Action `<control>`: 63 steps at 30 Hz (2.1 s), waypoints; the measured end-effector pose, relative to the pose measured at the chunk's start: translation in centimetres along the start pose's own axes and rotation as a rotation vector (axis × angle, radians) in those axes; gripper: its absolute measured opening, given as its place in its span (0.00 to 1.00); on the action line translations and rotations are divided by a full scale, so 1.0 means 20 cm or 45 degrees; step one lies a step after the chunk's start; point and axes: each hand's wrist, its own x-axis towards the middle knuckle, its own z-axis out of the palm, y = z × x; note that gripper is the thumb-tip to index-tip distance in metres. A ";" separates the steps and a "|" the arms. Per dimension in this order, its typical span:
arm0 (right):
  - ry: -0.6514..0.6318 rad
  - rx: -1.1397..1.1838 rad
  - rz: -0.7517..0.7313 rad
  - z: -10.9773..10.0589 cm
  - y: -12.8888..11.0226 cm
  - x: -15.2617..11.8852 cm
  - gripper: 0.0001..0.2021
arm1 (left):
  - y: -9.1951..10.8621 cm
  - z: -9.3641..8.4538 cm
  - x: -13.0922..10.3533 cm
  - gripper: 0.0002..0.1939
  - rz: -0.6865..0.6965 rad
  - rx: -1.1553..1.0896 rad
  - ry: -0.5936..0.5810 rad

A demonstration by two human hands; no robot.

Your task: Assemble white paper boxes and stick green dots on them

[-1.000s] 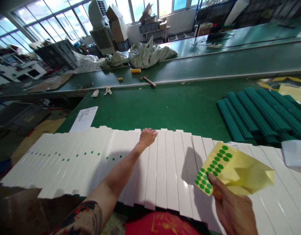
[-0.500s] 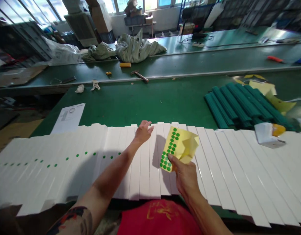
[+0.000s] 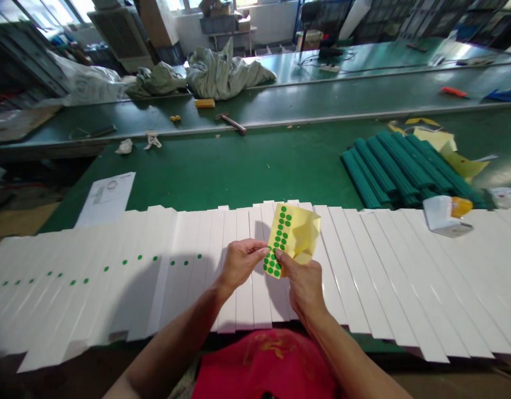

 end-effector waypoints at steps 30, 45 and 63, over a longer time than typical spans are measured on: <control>0.027 -0.051 0.205 0.00 -0.02 0.03 0.25 | -0.26 -0.55 -0.14 0.04 -0.405 0.625 0.491; -0.076 -0.026 0.225 0.00 -0.01 0.01 0.23 | -0.29 -0.48 -0.16 0.03 -0.408 0.925 0.561; -0.162 -0.072 0.126 -0.02 -0.01 -0.01 0.18 | -0.01 0.02 -0.17 0.05 0.071 0.351 0.352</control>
